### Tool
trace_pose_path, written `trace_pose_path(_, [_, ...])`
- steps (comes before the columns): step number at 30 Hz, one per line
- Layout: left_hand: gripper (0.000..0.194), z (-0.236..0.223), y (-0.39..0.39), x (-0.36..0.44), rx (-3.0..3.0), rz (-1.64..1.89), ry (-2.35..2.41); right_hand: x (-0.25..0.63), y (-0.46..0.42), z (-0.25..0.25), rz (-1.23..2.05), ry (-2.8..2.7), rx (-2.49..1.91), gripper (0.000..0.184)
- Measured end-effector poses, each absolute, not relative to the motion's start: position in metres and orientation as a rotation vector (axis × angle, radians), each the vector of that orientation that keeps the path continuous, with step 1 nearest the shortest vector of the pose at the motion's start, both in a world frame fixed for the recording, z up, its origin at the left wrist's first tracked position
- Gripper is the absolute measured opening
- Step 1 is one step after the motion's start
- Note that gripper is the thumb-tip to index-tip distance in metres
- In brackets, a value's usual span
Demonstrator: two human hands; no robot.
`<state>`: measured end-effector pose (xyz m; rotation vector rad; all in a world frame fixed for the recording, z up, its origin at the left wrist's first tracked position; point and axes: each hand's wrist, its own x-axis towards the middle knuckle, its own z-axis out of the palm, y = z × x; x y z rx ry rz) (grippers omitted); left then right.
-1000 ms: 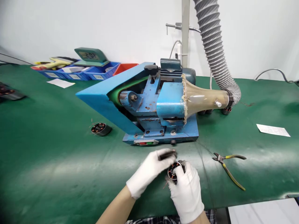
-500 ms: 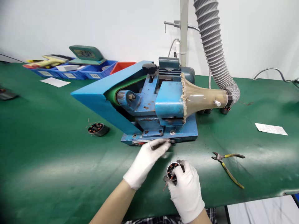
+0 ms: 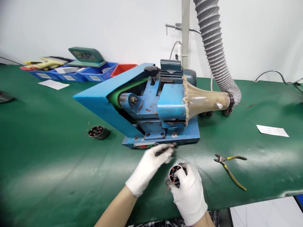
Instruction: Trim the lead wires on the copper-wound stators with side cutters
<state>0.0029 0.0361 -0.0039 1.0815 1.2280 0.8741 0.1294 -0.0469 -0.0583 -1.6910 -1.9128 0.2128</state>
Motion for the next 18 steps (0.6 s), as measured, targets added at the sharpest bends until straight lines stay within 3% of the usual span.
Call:
trace_pose_path(6, [0.012, -0.016, 0.027, 0.015, 1.057, 0.842, 1.182, 0.130, -0.046, -0.062, 0.218, -1.906, -1.723, 0.019])
trace_pose_path(13, [0.046, -0.033, 0.034, -0.026, 1.030, 1.214, 1.471, 0.129, -0.045, -0.062, 0.207, -1.880, -1.720, 0.018])
trace_pose_path(18, [0.023, -0.040, 0.004, -0.064, 1.347, 1.055, 1.590, 0.125, -0.043, -0.058, 0.199, -1.848, -1.709, 0.017])
